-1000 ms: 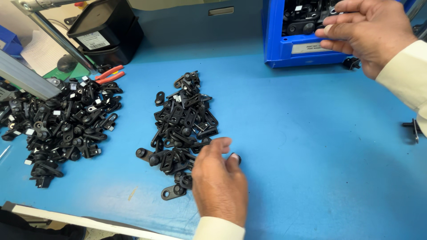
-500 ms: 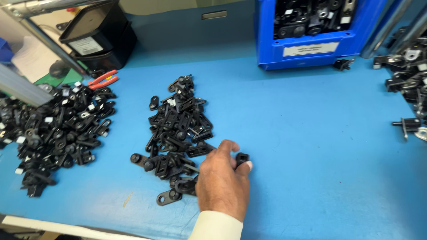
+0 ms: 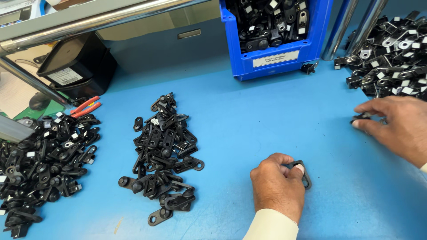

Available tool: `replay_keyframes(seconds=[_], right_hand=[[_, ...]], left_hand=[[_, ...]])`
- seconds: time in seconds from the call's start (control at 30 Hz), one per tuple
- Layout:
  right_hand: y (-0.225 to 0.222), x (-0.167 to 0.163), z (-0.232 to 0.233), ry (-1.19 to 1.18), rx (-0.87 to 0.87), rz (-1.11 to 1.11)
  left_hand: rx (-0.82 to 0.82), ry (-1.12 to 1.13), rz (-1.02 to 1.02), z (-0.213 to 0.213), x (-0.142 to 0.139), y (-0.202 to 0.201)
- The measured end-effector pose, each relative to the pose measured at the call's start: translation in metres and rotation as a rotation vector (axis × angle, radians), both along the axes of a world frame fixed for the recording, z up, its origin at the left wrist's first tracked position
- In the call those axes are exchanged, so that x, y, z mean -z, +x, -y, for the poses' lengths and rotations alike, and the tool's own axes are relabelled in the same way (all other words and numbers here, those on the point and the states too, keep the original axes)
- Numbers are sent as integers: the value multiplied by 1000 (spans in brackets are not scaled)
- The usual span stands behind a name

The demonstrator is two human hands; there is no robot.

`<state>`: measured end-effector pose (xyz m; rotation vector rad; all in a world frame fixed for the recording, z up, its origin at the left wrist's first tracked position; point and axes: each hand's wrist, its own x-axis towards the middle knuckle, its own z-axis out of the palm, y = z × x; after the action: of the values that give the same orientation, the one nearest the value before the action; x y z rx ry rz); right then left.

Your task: The person repeatedly picks up small black plastic housings and metal contacts from a blue workbench, aligns them, and presses them together by hand. Completed assemblies are placed into a blue bin while the person continues the cycle with new parts.

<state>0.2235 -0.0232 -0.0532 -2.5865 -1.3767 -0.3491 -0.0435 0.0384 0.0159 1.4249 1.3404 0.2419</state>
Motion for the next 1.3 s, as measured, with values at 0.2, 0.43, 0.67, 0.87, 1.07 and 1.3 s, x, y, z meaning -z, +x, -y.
replay_keyframes(seconds=[0.2, 0.43, 0.67, 0.87, 1.07, 1.3], right_hand=[[-35, -4, 8, 57, 113, -93], [-52, 3, 30, 247, 23, -379], [-76, -6, 34, 133, -9, -206], [-83, -18, 42, 309, 132, -708], [-117, -4, 66, 499, 230, -1158], [-124, -7, 64, 367, 300, -1109]], left_hand=[[-10, 1, -5, 1, -2, 2], [29, 34, 7, 3, -1, 4], [3, 88, 29, 4, 4, 7], [40, 187, 21, 9, 9, 15], [56, 230, 48, 15, 9, 24], [114, 198, 41, 20, 7, 30]])
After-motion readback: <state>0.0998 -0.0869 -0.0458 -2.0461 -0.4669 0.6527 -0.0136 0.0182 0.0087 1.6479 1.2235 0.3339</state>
